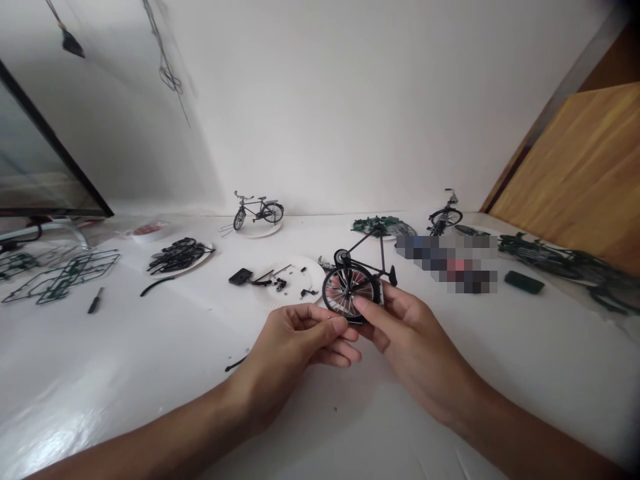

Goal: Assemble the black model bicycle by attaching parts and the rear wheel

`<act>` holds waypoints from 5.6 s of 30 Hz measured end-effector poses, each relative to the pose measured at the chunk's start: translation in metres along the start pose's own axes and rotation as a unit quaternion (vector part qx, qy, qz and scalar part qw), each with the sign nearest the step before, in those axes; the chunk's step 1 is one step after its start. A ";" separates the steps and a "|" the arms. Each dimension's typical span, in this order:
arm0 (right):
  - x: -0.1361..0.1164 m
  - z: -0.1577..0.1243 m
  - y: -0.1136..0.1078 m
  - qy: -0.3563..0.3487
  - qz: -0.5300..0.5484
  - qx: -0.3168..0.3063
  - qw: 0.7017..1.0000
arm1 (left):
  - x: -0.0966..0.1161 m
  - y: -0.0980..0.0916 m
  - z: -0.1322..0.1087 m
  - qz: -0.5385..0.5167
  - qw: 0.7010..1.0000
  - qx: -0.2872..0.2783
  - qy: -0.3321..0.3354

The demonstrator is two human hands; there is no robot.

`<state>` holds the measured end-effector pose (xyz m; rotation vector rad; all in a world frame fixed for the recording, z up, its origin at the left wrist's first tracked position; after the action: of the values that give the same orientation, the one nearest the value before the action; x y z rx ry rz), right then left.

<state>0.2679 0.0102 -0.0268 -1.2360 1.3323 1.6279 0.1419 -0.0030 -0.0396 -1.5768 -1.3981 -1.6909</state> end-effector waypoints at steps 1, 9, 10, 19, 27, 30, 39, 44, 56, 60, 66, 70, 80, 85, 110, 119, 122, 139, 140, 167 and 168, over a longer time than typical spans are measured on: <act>0.000 0.000 0.000 -0.002 0.000 0.003 1.000 | 0.000 0.000 0.000 0.000 1.000 -0.002 0.000; -0.002 -0.001 -0.001 -0.006 -0.007 0.015 1.000 | 0.001 -0.001 -0.001 0.010 1.000 -0.004 -0.006; -0.002 -0.001 -0.001 -0.003 -0.009 0.016 1.000 | 0.001 -0.001 0.000 0.012 1.000 -0.008 -0.006; -0.001 0.001 -0.003 -0.023 -0.040 0.006 0.999 | -0.001 -0.005 0.001 0.017 1.000 -0.011 -0.005; -0.002 0.001 -0.004 -0.021 -0.049 0.000 0.999 | -0.004 -0.007 0.001 0.037 0.999 0.007 -0.026; -0.003 0.000 -0.004 -0.023 -0.059 0.004 0.998 | -0.003 -0.006 0.001 0.042 0.999 0.008 -0.026; -0.006 -0.002 -0.002 -0.054 -0.091 -0.003 0.994 | -0.003 -0.006 0.001 0.051 0.998 0.000 -0.023; -0.005 0.001 -0.002 -0.047 -0.047 -0.007 0.998 | 0.003 -0.004 -0.001 0.051 0.999 -0.010 0.001; -0.004 0.001 0.000 -0.030 -0.027 0.002 0.999 | 0.018 0.010 -0.010 0.297 0.950 -0.040 0.089; -0.005 0.001 0.000 -0.033 -0.018 -0.002 0.999 | 0.019 0.012 -0.012 0.372 0.923 -0.054 0.089; -0.005 0.001 0.000 -0.032 -0.025 -0.007 0.999 | 0.006 0.011 -0.006 0.262 0.963 -0.069 0.008; -0.006 0.000 -0.001 -0.028 -0.027 -0.001 0.999 | 0.003 0.010 -0.003 0.223 0.972 -0.073 -0.011; -0.006 0.001 -0.001 -0.037 -0.015 -0.005 0.999 | 0.003 0.006 -0.004 0.216 0.974 -0.073 -0.004; -0.008 0.001 0.001 -0.036 -0.010 -0.004 0.999 | 0.005 0.004 -0.004 0.233 0.970 -0.064 -0.005; -0.006 0.002 -0.001 -0.024 -0.031 -0.006 0.999 | 0.006 0.006 -0.004 0.244 0.967 -0.072 -0.004; -0.006 0.001 0.001 -0.025 -0.026 -0.013 0.999 | 0.005 0.005 -0.005 0.252 0.965 -0.077 -0.009; -0.007 0.001 0.002 -0.026 -0.028 -0.018 0.999 | 0.005 0.005 -0.004 0.254 0.964 -0.074 -0.010; -0.001 0.001 0.005 0.001 0.007 -0.041 0.999 | 0.004 -0.012 0.003 0.274 0.961 -0.001 -0.036; -0.001 0.001 0.006 0.000 0.005 -0.046 0.999 | 0.005 -0.013 0.003 0.275 0.961 0.005 -0.035; 0.009 0.003 0.001 0.029 0.025 -0.021 0.999 | 0.049 -0.008 -0.013 0.530 0.823 0.082 0.189; 0.009 0.004 0.000 0.033 0.033 -0.017 0.999 | 0.049 -0.004 -0.014 0.553 0.805 0.076 0.203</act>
<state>0.2641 0.0130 -0.0357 -1.2875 1.4050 1.6746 0.1189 0.0018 0.0060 -1.3512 -0.2130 -1.0142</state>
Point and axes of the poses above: each hand's wrist, its own z-axis towards the middle knuckle, its own y-axis out of the palm, x = y × z, the point moved 8 cm from there along z, towards the middle knuckle, and after that the axes turned 7 degrees about -x, right-handed, at the moved point
